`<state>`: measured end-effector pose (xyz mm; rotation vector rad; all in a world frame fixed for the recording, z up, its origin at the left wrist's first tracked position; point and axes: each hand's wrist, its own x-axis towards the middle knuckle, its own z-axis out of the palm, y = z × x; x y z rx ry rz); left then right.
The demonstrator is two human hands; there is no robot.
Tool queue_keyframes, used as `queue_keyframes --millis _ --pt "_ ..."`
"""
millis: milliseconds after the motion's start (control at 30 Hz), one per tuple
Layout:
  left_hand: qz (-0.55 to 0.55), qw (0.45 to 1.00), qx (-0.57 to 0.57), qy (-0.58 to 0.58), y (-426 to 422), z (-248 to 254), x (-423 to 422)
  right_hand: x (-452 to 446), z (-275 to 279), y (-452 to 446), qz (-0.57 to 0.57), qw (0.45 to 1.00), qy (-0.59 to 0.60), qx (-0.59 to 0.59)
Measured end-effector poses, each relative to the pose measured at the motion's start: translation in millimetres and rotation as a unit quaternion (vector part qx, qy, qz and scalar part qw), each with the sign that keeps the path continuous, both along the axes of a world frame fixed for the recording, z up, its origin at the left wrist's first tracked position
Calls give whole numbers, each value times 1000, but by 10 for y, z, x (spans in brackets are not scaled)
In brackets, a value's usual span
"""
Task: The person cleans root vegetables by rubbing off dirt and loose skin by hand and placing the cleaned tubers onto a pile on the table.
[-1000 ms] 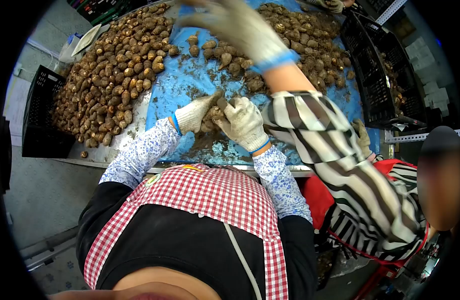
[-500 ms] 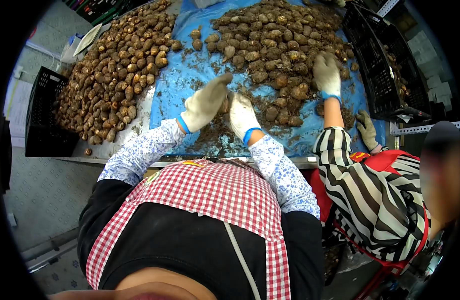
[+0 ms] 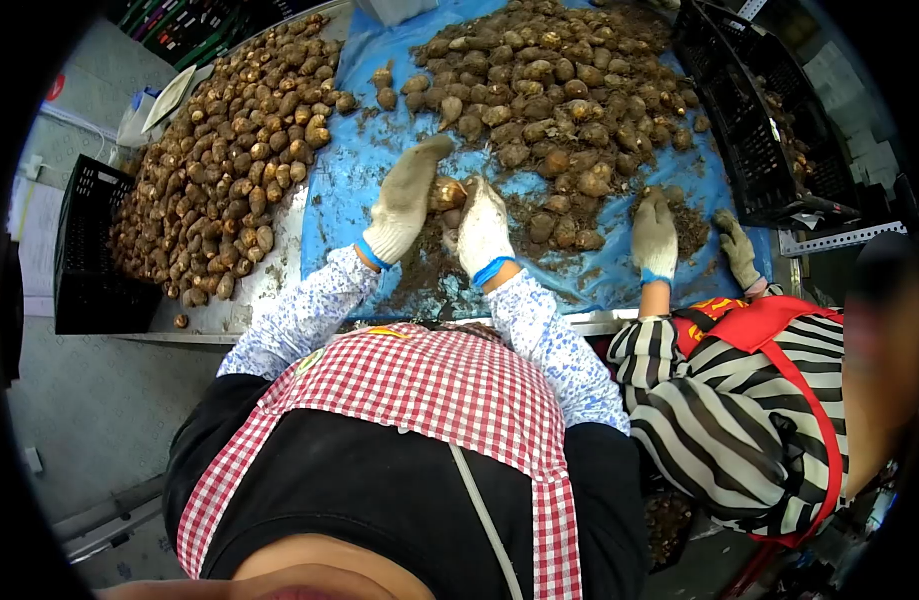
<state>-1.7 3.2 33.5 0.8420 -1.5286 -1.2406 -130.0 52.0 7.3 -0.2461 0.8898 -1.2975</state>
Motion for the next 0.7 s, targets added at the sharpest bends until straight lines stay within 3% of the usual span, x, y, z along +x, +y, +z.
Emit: queue_keyframes --millis 100,133,233,267,367,400,500,600,700 --pt "10 970 229 86 12 56 93 100 528 160 -12 968 250 -4" --pt "16 961 255 108 15 49 123 56 557 168 7 970 242 -20" --pt "0 956 281 84 75 111 246 -62 568 153 115 871 474 -59" --pt "3 987 158 33 33 51 232 -72 627 115 170 807 562 -64" --pt "-35 994 96 34 58 33 228 43 543 137 96 864 444 -219" --pt "-44 991 117 48 7 -17 237 -7 635 203 136 953 257 -90" --pt "-55 958 268 87 42 301 239 -34 740 220 164 939 283 -108" --pt "-61 873 417 244 57 309 210 -65 697 180 176 779 561 -215" --pt "-141 863 405 267 6 209 275 -150 323 136 107 599 773 -180"
